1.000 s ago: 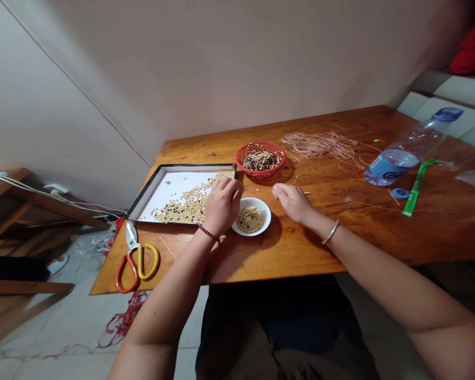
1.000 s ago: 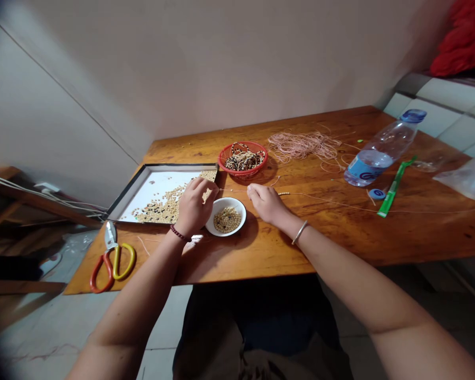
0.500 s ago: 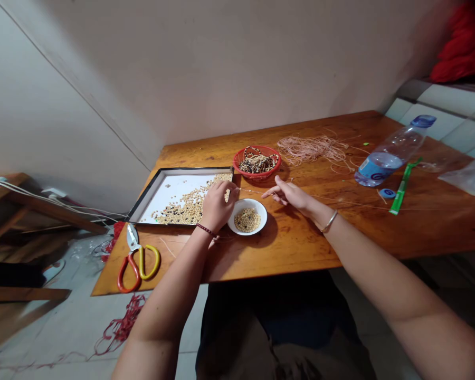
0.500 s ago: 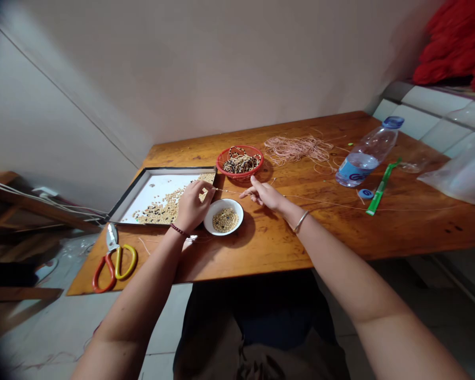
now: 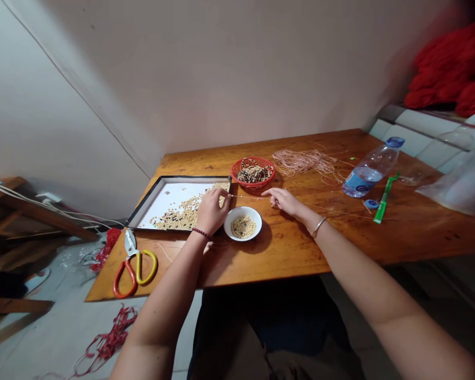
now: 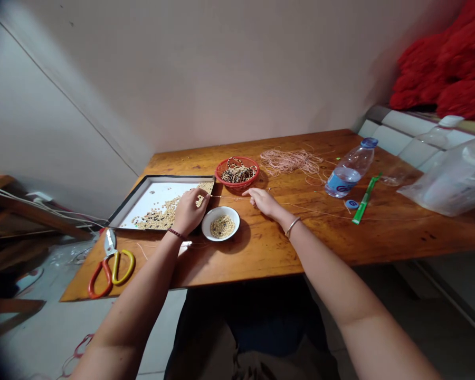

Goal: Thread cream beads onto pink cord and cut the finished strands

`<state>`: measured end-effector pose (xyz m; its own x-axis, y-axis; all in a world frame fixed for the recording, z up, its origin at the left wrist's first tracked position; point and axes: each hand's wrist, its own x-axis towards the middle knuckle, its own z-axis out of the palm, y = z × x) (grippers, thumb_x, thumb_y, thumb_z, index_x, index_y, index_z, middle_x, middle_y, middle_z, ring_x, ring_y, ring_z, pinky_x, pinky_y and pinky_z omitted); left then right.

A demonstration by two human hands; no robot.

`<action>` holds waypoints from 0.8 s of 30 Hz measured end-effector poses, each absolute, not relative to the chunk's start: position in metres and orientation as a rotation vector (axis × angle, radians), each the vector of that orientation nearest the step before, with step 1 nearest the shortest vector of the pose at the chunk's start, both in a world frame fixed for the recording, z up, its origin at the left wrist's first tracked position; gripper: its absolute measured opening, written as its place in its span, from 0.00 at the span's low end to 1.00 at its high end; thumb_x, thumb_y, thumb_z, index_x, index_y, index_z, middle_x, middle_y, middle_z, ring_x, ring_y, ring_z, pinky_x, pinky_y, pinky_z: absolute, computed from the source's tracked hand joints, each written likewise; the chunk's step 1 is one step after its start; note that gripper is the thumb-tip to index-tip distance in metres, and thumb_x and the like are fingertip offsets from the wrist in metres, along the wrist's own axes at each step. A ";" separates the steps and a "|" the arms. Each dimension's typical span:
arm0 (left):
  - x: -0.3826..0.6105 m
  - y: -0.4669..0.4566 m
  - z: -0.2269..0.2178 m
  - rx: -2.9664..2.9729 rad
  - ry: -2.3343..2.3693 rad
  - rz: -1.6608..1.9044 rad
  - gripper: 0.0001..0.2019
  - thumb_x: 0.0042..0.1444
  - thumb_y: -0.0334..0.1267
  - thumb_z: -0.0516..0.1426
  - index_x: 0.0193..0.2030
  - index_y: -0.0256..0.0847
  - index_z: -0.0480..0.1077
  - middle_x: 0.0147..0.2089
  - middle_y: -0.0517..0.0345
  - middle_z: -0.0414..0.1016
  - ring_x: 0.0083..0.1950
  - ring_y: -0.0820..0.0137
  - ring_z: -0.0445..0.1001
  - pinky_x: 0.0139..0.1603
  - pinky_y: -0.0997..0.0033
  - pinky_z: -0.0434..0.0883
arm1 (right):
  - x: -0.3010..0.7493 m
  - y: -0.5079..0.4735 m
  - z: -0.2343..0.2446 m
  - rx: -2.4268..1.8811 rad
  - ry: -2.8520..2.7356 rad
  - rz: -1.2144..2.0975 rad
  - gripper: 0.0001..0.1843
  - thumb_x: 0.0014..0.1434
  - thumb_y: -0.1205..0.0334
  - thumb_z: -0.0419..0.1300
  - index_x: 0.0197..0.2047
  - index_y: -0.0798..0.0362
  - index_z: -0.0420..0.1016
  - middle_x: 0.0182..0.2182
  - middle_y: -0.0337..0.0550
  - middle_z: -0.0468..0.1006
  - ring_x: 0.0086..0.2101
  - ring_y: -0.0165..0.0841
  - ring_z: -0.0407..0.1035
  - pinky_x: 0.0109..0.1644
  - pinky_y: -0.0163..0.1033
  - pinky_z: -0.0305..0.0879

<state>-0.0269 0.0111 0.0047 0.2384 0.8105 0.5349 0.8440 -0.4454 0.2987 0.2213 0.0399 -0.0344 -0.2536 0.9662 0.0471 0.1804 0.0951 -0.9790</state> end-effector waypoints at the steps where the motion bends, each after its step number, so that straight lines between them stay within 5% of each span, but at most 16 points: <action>1: -0.028 0.012 0.005 -2.424 -1.631 -0.992 0.05 0.61 0.37 0.52 0.34 0.41 0.65 0.37 0.54 0.73 0.40 0.65 0.69 0.41 0.65 0.64 | 0.222 0.041 -0.035 -1.165 -1.541 1.234 0.22 0.56 0.47 0.50 0.38 0.58 0.71 0.18 0.32 0.61 0.19 0.25 0.52 0.23 0.33 0.47; 11: -0.023 -0.007 0.015 -2.364 -1.573 -0.921 0.05 0.61 0.37 0.51 0.35 0.41 0.66 0.37 0.53 0.72 0.42 0.63 0.67 0.43 0.64 0.64 | 0.222 0.042 -0.027 -1.188 -1.459 1.169 0.17 0.45 0.62 0.50 0.40 0.54 0.64 0.18 0.29 0.62 0.19 0.26 0.51 0.23 0.32 0.47; 24: -0.034 -0.137 0.001 -2.302 -1.933 -0.870 0.06 0.62 0.39 0.50 0.35 0.43 0.64 0.36 0.55 0.72 0.40 0.64 0.68 0.41 0.63 0.66 | 0.226 -0.029 -0.004 -0.955 -2.079 1.039 0.12 0.61 0.60 0.51 0.45 0.54 0.68 0.32 0.40 0.73 0.33 0.31 0.65 0.39 0.37 0.60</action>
<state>-0.0336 -0.1373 0.0010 0.0824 0.9052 0.4169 0.9123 -0.2369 0.3341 0.2263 -0.0289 -0.0042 -0.5474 0.8120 0.2023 0.3255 0.4293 -0.8425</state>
